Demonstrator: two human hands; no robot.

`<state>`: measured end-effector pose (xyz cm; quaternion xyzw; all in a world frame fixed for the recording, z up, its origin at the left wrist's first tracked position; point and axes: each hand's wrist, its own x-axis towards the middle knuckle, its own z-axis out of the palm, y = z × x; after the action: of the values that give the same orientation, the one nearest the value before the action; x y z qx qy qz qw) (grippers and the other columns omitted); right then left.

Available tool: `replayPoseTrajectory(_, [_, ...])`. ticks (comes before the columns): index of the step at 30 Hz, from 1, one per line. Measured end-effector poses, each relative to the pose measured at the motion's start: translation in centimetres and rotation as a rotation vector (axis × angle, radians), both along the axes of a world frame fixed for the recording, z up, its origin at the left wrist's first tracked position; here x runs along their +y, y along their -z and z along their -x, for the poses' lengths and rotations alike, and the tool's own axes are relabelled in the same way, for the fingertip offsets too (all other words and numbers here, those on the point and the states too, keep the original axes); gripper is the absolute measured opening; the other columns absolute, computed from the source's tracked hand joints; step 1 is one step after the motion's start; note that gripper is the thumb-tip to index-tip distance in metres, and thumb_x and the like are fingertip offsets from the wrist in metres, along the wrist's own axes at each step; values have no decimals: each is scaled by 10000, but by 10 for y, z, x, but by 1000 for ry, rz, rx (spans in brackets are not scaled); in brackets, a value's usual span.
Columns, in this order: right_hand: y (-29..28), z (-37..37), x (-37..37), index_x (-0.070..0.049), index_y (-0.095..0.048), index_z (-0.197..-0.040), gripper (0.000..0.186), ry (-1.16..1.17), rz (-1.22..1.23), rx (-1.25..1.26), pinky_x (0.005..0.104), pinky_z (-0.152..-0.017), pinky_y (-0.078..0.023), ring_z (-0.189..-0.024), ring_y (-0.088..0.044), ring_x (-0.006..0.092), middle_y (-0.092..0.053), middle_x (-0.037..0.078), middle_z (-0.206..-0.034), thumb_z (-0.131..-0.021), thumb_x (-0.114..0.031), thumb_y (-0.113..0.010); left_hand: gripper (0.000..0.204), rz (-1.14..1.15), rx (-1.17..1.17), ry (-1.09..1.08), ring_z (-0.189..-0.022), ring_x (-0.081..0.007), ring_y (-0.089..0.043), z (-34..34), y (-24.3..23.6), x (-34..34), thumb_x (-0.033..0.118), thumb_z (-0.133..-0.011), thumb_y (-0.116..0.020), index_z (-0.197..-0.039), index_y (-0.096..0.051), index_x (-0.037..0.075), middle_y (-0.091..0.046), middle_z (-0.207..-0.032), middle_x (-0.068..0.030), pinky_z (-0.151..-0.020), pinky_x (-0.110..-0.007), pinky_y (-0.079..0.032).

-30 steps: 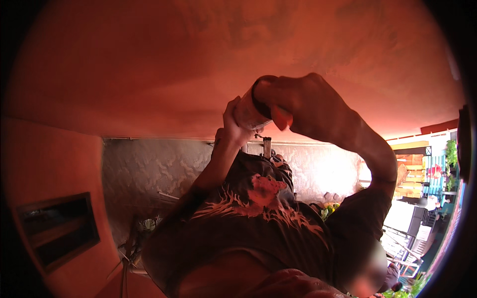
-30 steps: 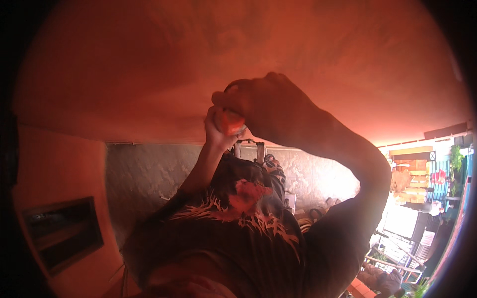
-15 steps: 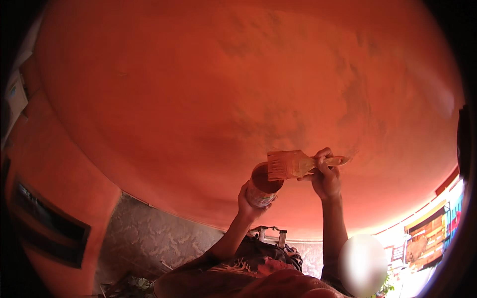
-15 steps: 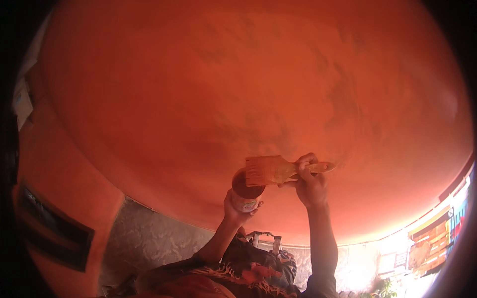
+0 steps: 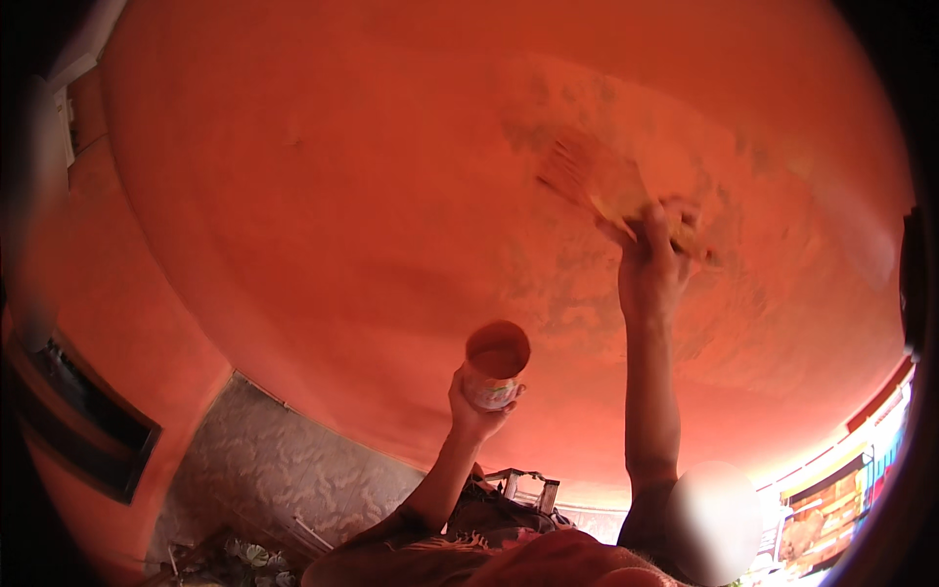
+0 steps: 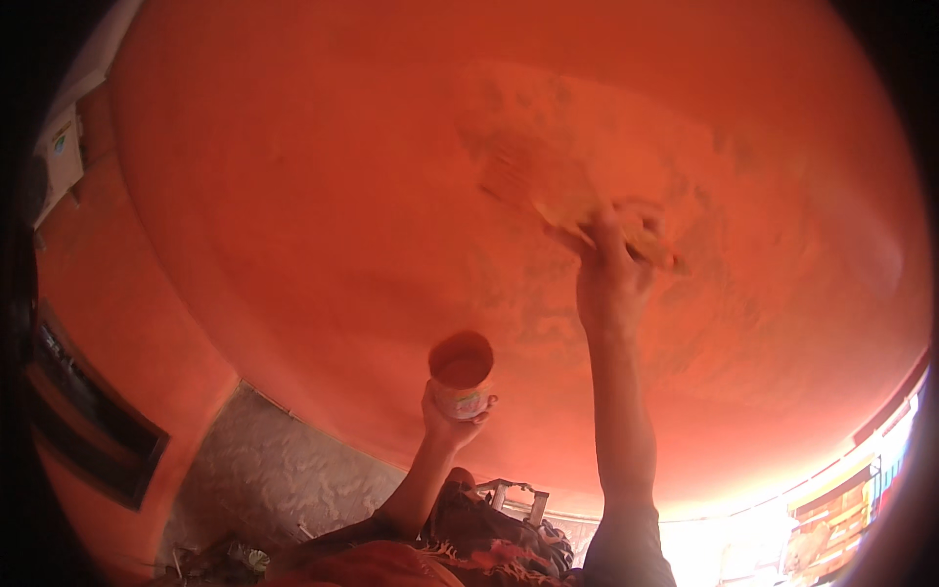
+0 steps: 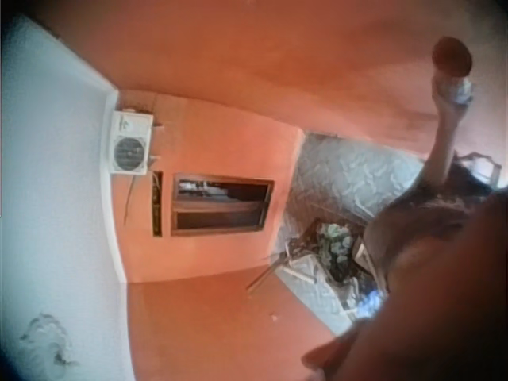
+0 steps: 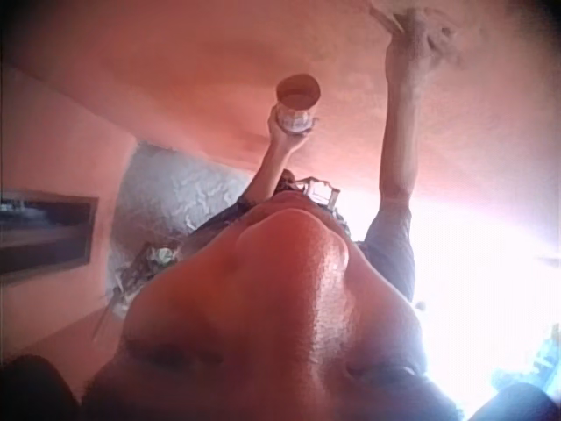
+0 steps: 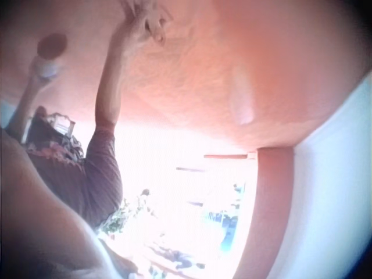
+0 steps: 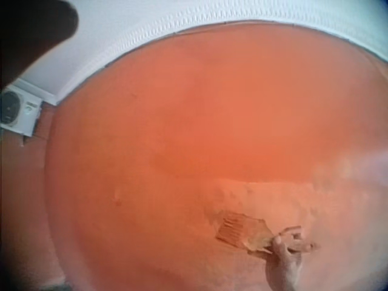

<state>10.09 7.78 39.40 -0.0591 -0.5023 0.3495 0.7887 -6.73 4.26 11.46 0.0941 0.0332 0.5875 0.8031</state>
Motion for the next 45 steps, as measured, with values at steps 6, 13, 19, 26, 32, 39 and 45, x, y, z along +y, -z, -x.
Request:
replayPoseTrajectory(6, [-69, 69, 18, -13, -584, -968, 120, 376, -406, -339, 294, -736, -571, -882, -622, 109, -600, 28, -920, -914, -21, -691, 665, -68, -74, -30, -934, -323, -572, 11, 1, 0, 610, -892, -481, -1293, -532, 83, -591, -1121, -133, -542, -301, -457])
replayPoseTrajectory(13, [-77, 29, 34, -10, -615, -903, 95, 806, -532, -484, 258, -751, -524, -860, -623, 83, -654, 37, -969, -916, -37, -706, 674, -72, 8, 3, -925, -311, -564, 5, -13, 10, 619, -878, -514, -1280, -531, 79, -570, -1092, -125, -528, -284, -448])
replayPoseTrajectory(19, [-53, -144, 1, -4, -591, -915, 73, 1211, -320, -286, 293, -852, -470, -881, -575, 145, -621, 55, -906, -884, -16, -656, 654, -52, 30, 58, -934, -338, -577, -5, -17, 27, 614, -886, -507, -1298, -533, 106, -598, -1111, -135, -532, -311, -469])
replayPoseTrajectory(26, [-70, -232, -53, -20, -646, -787, 120, 1711, -47, -175, 260, -690, -486, -733, -594, 109, -636, 25, -747, -886, -45, -708, 589, -11, 17, 172, -924, -376, -614, -17, -12, 29, 555, -919, -451, -1299, -541, 114, -615, -1126, -128, -545, -342, -459])
replayPoseTrajectory(32, [-77, -74, 6, -101, -722, -1121, 340, 1720, -323, -511, 321, -755, -587, -910, -729, 230, -733, 92, -1066, -801, 12, -711, 669, 15, 21, 131, -888, -368, -602, -4, -18, 28, 634, -901, -445, -1286, -555, 98, -621, -1092, -152, -511, -325, -462])
replayPoseTrajectory(39, [-121, 171, 55, -90, -628, -982, 184, 1175, -604, -808, 436, -568, -538, -869, -668, 306, -663, 140, -957, -819, -149, -686, 670, 24, -22, -1, -919, -349, -584, 0, -13, 18, 632, -889, -461, -1272, -554, 90, -610, -1093, -147, -542, -313, -455])
replayPoseTrajectory(45, [-135, 166, 51, -131, -701, -1031, 163, 885, -662, -697, 467, -655, -549, -824, -688, 329, -709, 137, -869, -893, -140, -615, 558, -9, -57, -18, -879, -350, -590, -6, -28, 8, 555, -909, -456, -1243, -581, 125, -631, -1046, -88, -532, -343, -458])
